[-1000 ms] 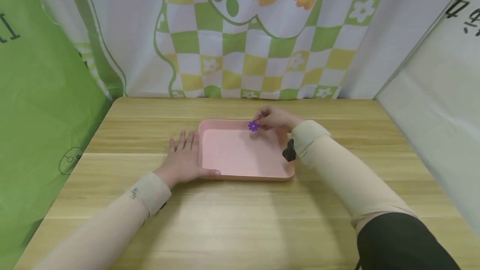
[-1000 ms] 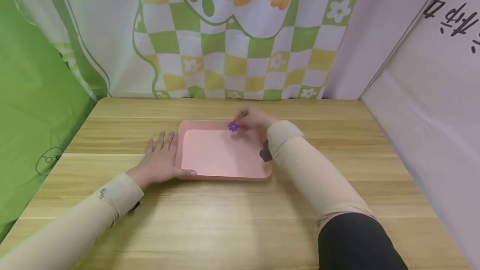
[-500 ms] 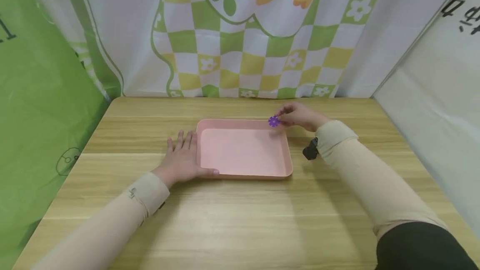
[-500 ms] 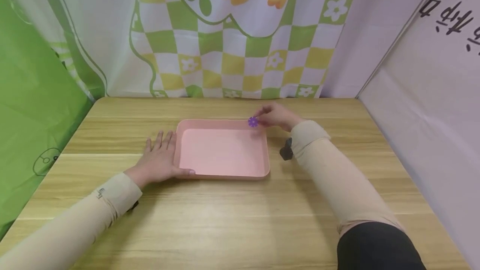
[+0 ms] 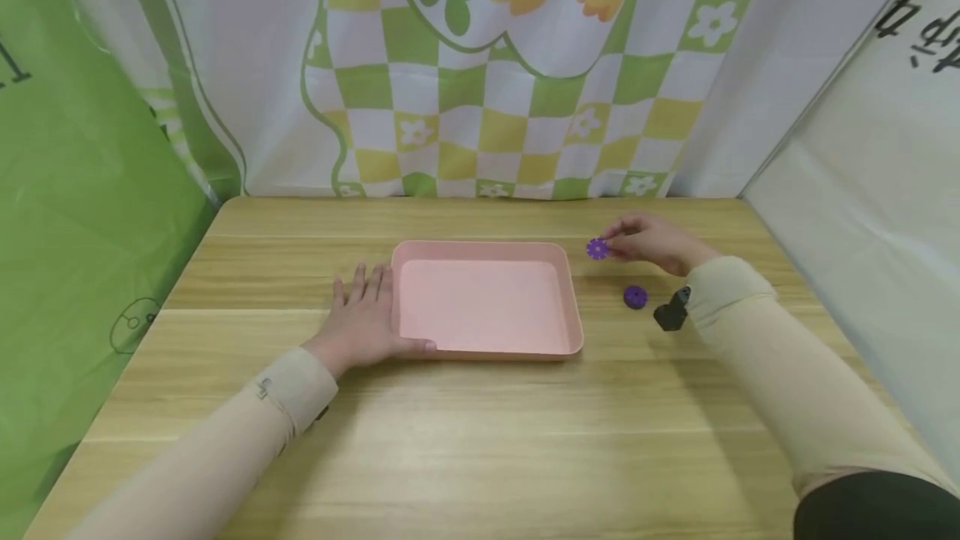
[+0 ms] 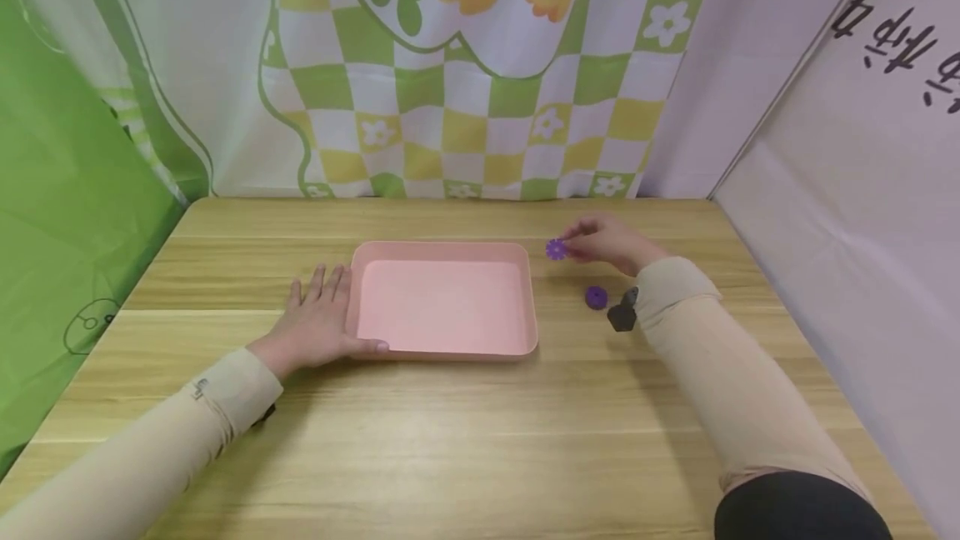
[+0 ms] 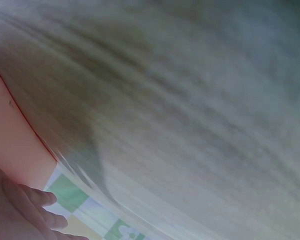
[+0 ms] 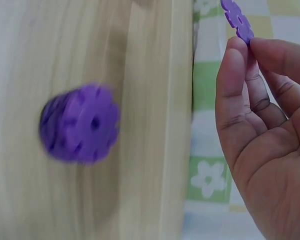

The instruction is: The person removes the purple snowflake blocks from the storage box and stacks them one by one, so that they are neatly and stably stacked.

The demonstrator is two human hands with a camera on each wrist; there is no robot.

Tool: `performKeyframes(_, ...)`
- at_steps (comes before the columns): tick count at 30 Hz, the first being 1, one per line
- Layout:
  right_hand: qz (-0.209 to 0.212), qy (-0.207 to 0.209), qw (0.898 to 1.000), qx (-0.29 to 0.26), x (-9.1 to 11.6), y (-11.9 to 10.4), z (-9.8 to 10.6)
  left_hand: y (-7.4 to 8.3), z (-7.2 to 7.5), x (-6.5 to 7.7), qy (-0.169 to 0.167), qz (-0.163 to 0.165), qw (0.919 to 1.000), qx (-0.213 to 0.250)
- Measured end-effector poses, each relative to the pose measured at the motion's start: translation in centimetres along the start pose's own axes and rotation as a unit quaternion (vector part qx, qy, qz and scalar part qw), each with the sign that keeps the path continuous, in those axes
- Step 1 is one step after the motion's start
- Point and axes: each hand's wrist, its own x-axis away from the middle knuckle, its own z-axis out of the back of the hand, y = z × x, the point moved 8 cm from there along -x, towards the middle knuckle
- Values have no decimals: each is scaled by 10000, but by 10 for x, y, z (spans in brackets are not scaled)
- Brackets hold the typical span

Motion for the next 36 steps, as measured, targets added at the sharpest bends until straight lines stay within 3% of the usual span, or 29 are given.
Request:
performKeyframes(7,-145,134,9998,-75,16,20,14,1,-1,0,-38,10,10000,48)
performKeyframes(16,-349,1,9994,-85,31,40,23,1,-1,-1,-66,31,10000,61)
performKeyframes(36,-718,-206,9972,-49,36,66,26,0,-1,-1,-72,88,9999,65)
